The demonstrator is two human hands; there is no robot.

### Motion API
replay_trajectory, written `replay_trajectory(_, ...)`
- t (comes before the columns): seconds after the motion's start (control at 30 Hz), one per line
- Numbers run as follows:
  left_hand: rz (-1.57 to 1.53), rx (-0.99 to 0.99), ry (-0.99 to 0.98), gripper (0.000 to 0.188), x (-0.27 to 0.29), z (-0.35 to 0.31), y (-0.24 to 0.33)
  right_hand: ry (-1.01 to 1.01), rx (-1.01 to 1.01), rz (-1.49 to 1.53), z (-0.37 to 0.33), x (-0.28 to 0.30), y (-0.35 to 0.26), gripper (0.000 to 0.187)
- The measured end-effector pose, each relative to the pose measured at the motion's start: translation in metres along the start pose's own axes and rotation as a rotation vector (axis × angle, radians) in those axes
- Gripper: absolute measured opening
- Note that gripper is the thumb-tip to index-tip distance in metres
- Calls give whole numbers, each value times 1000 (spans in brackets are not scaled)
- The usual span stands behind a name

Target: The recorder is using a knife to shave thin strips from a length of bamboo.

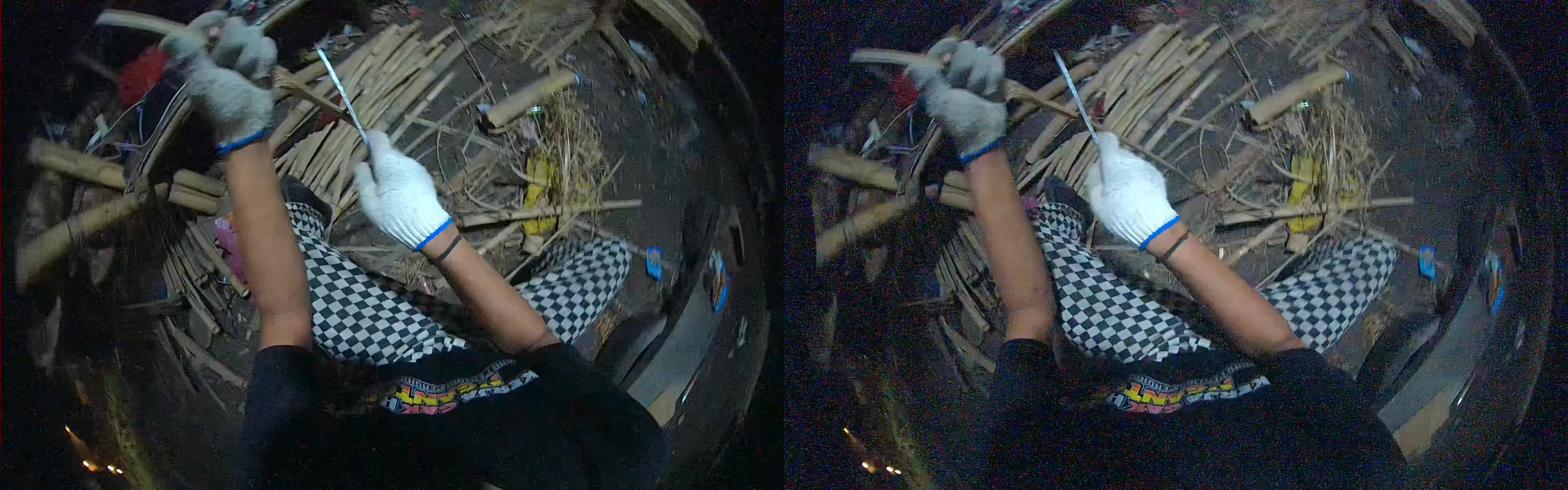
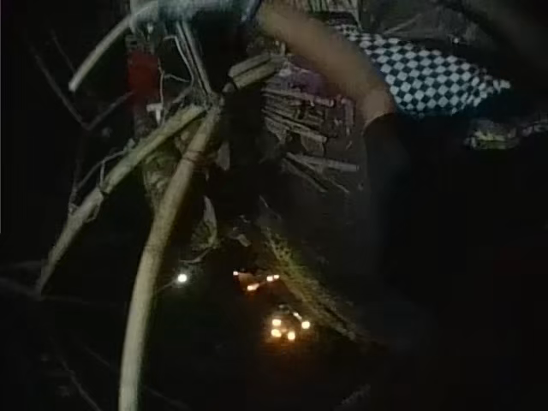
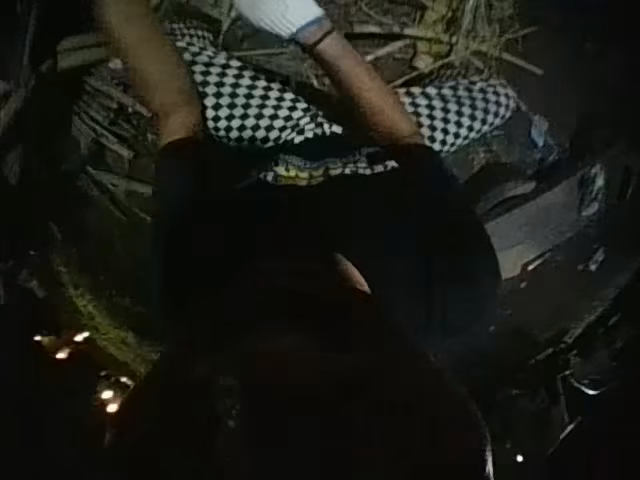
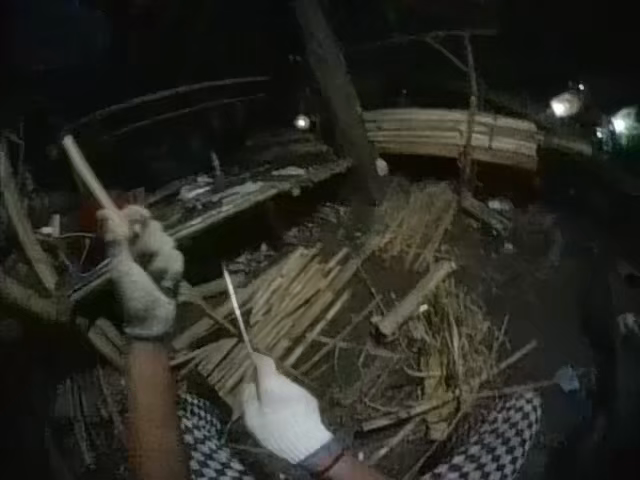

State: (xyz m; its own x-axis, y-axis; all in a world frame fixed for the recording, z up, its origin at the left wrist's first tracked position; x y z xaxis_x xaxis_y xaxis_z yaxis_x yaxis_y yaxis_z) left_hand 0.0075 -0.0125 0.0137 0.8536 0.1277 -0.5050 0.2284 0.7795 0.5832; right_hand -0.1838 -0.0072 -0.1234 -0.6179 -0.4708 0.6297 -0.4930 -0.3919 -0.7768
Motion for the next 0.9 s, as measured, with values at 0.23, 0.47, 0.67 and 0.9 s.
replay_trajectory(0.23, -63, 88, -114, 38, -22, -12, 9, 362, 239, 400, -29, -11, 13, 53)
replay_trajectory(0.47, -118, 69, -61, 35, -13, -18, 13, 423, 321, 470, -44, -8, 2, 56)
replay_trajectory(0.67, 38, -68, -9, 30, 10, -34, 42, 139, 99, 475, -45, -8, 8, 37)
replay_trajectory(0.9, -24, -177, -27, 33, 10, -68, 59, 135, 194, 284, -37, -32, 3, 31)
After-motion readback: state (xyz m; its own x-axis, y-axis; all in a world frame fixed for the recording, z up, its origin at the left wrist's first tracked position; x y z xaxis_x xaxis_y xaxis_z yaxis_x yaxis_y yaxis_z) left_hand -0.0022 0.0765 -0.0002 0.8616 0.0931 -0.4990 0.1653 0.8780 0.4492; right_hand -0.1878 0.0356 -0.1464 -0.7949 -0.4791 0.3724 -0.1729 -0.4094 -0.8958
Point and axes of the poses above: each hand's wrist, its own z-axis towards the middle knuckle, its own x-axis out of the back of the hand, y = z × x, the point moved 2 cm from there along z, towards the middle knuckle, and after that the axes turned 6 degrees about y, right-handed, at the moved point
